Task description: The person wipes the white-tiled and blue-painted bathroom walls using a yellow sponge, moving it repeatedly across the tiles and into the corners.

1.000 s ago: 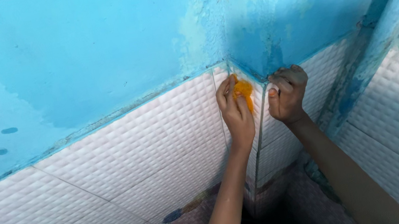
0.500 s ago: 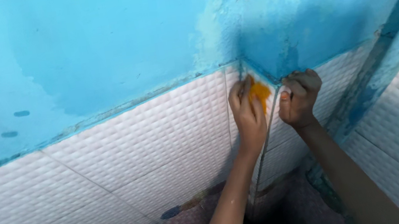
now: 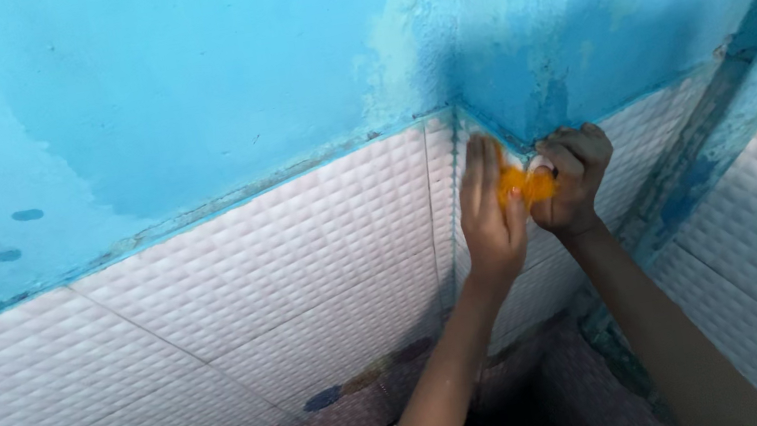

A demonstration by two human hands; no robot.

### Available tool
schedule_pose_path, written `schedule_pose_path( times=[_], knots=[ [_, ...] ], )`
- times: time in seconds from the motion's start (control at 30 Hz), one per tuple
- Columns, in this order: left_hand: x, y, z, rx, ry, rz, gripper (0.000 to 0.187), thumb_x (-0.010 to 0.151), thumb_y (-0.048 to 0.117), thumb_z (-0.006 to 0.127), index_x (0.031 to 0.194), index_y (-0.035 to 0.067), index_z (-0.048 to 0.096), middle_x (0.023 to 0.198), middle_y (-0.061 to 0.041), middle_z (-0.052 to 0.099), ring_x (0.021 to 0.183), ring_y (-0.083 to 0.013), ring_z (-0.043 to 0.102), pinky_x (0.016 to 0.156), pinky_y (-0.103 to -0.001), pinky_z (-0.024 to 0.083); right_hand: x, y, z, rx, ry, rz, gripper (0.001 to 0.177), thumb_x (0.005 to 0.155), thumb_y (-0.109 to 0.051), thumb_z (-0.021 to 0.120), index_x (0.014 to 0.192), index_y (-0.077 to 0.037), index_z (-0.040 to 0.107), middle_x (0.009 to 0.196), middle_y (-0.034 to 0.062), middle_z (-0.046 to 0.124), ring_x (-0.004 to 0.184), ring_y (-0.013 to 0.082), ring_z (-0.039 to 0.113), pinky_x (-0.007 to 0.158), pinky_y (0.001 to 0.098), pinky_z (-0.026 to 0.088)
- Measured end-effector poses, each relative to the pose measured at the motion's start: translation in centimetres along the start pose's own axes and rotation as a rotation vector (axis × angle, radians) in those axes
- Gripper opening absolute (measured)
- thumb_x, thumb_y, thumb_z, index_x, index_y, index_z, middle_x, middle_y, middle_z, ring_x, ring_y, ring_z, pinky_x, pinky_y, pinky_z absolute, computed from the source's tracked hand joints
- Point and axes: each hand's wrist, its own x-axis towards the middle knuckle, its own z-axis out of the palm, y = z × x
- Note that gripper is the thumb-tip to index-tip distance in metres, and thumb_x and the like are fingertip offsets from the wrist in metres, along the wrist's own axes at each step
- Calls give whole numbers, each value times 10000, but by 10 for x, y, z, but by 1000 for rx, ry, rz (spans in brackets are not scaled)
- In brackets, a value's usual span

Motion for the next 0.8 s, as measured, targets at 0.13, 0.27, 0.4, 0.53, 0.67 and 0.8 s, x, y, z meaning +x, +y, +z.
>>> schedule_pose_path(
  times=[0.13, 0.27, 0.4, 0.53, 0.67, 0.8],
  knots=[
    [30, 4, 4, 33, -3, 46, 514, 1083, 168, 526, 1554, -17, 443, 1634, -247, 440, 1552, -406, 432, 1300, -488, 370, 6, -3, -2, 24, 15, -19, 261, 1091, -254, 535, 1245, -43, 533, 1223, 159, 513, 1156, 347, 502, 1122, 530, 364],
    [-3, -4, 7, 59, 8, -10, 549, 1059, 144, 537, 1555, -57, 415, 1630, -282, 404, 1541, -430, 407, 1278, -492, 352, 7, -6, -5, 9, 11, -18, 238, 1099, -217, 507, 1250, -39, 552, 1210, 167, 533, 1148, 341, 521, 1129, 540, 372],
    [-80, -33, -2, 49, -27, -78, 552, 1065, 97, 562, 1547, -101, 381, 1630, -310, 373, 1547, -453, 368, 1271, -496, 326, 5, -6, -2, 8, 13, -5, 210, 1107, -188, 498, 1237, -38, 566, 1181, 161, 550, 1133, 334, 527, 1130, 544, 373],
    [-163, -57, -16, 43, -121, -254, 575, 1046, 55, 556, 1558, -108, 349, 1625, -318, 368, 1534, -451, 360, 1248, -470, 330, -1, -3, -3, 27, 8, -9, 212, 1117, -190, 482, 1239, -37, 562, 1189, 160, 539, 1139, 323, 518, 1139, 544, 372],
    [-180, -65, -15, 61, -139, -324, 604, 1018, 17, 562, 1563, -112, 334, 1627, -318, 360, 1534, -451, 350, 1234, -469, 335, -2, -5, -3, 26, 20, -3, 208, 1114, -181, 480, 1235, -33, 563, 1202, 171, 528, 1148, 331, 510, 1148, 548, 376],
    [-121, -46, -10, 114, -93, -163, 630, 1003, 40, 650, 1555, -91, 376, 1620, -319, 383, 1534, -451, 387, 1250, -479, 366, 0, -5, -3, 7, 19, 0, 213, 1100, -174, 484, 1227, -22, 563, 1199, 172, 532, 1144, 344, 512, 1139, 548, 363]
  ],
)
